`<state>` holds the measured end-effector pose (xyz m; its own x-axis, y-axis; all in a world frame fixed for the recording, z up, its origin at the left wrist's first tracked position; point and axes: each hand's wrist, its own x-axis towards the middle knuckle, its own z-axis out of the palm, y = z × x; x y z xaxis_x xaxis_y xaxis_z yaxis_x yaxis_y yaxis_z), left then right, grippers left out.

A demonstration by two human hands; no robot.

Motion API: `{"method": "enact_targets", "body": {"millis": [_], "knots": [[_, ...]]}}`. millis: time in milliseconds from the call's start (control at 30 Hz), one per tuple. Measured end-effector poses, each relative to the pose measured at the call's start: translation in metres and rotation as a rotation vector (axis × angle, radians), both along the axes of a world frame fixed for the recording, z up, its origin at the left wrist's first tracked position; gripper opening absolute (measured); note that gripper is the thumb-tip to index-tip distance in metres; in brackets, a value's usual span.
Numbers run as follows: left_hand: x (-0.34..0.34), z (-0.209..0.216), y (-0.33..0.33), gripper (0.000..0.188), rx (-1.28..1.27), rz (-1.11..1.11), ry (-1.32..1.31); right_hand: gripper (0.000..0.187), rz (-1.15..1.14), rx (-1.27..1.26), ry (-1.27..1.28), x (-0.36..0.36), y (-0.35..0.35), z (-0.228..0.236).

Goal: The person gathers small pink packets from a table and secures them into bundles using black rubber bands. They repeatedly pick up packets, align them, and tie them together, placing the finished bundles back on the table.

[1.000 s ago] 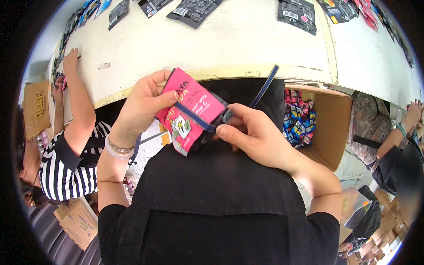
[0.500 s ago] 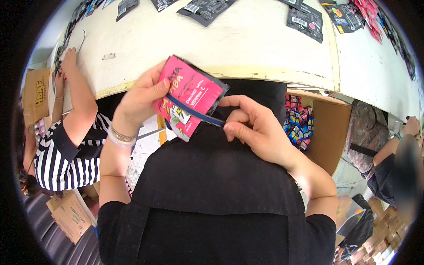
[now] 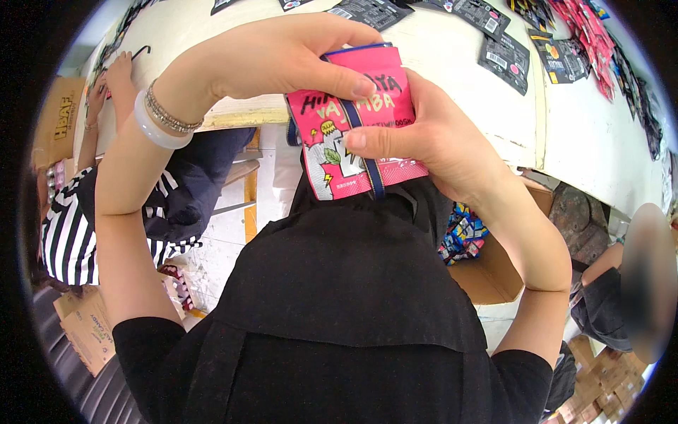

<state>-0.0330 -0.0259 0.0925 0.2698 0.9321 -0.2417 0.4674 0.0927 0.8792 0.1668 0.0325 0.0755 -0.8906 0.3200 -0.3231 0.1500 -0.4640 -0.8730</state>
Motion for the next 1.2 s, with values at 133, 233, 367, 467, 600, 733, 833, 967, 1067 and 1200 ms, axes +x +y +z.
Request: {"method": "enact_targets", "body": {"millis": [133, 233, 367, 467, 600, 733, 833, 967, 1067, 1200], "knots": [[0.005, 0.003, 0.004, 0.040, 0.107, 0.060, 0.146, 0.053, -0.040, 0.095, -0.031, -0.002, 0.002, -0.002], [-0.009, 0.008, 0.015, 0.044, -0.059, 0.094, 0.008, 0.050, -0.049, -0.003, -0.073, 0.007, 0.016, -0.001], [-0.015, 0.006, -0.001, 0.027, -0.240, 0.109, -0.545, 0.049, -0.050, -0.175, -0.040, 0.021, 0.040, -0.004], [-0.020, 0.002, -0.005, 0.031, 0.054, 0.071, -0.397, 0.057, -0.012, -0.155, -0.024, 0.025, 0.048, 0.001], [-0.032, 0.003, 0.001, 0.023, 0.400, 0.011, -0.277, 0.072, 0.035, -0.177, -0.010, 0.032, 0.052, 0.015], [-0.035, -0.013, 0.016, 0.016, 0.899, 0.104, 0.209, 0.071, 0.077, -0.288, -0.010, 0.033, 0.048, 0.011], [-0.006, -0.045, 0.026, 0.016, 1.257, 0.317, 0.378, 0.069, 0.037, -0.177, 0.082, 0.031, 0.040, 0.011], [0.030, -0.076, 0.014, 0.019, 1.017, 0.522, -0.055, 0.069, -0.101, -0.078, 0.117, 0.028, 0.032, 0.018], [0.054, -0.073, 0.007, 0.019, 0.921, 0.671, -0.272, 0.066, -0.108, -0.087, 0.113, 0.026, 0.030, 0.013], [0.062, -0.071, 0.000, 0.010, 0.863, 0.731, -0.168, 0.063, -0.160, -0.083, 0.154, 0.024, 0.028, 0.011]]}}
